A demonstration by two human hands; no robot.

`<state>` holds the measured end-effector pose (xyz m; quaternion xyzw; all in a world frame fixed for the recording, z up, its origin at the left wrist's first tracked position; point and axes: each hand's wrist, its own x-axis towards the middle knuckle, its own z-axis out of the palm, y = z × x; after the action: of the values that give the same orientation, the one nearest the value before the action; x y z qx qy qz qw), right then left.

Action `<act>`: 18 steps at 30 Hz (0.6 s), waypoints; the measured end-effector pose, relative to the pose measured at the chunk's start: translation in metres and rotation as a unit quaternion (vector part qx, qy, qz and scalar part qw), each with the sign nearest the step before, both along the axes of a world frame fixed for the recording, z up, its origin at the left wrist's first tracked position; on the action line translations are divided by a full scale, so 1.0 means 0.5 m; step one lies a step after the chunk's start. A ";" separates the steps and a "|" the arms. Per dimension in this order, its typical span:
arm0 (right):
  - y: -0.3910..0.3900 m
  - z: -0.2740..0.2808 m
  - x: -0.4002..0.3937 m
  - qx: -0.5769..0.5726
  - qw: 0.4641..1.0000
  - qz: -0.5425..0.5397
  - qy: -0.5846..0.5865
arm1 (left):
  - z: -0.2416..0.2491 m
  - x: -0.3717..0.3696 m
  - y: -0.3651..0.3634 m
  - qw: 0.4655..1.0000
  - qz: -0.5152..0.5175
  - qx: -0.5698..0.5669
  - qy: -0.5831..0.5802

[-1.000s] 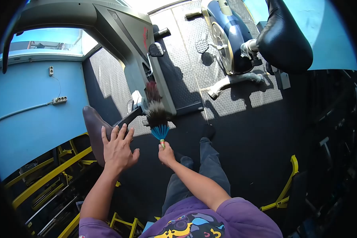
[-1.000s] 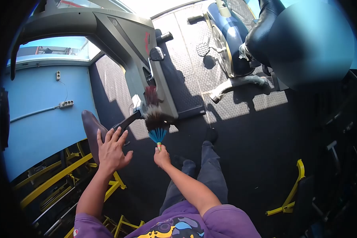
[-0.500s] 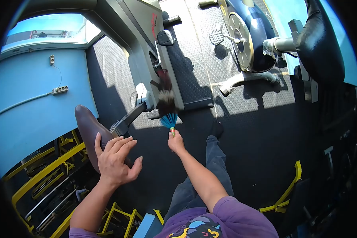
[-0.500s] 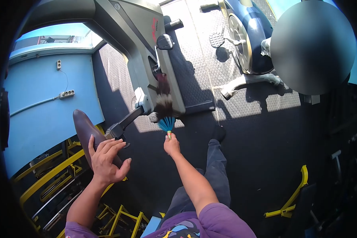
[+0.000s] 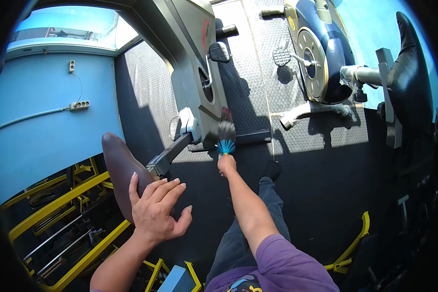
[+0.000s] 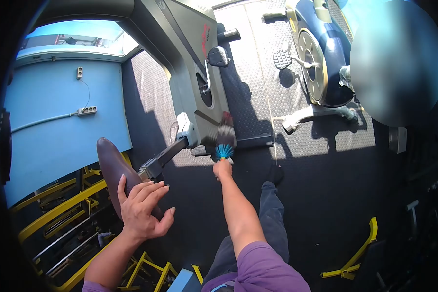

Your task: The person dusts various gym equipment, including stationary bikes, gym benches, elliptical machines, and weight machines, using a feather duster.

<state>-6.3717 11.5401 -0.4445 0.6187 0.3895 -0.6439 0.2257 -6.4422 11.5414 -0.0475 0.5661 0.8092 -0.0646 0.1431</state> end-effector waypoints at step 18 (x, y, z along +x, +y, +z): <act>-0.187 0.118 0.301 -0.084 0.993 0.046 -0.073 | -0.002 -0.012 -0.012 0.997 0.007 0.063 -0.052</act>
<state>-6.2211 11.4466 -0.3854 0.6243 0.3448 -0.6162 0.3342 -6.4481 11.5356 -0.0485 0.5706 0.8074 0.0173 0.1490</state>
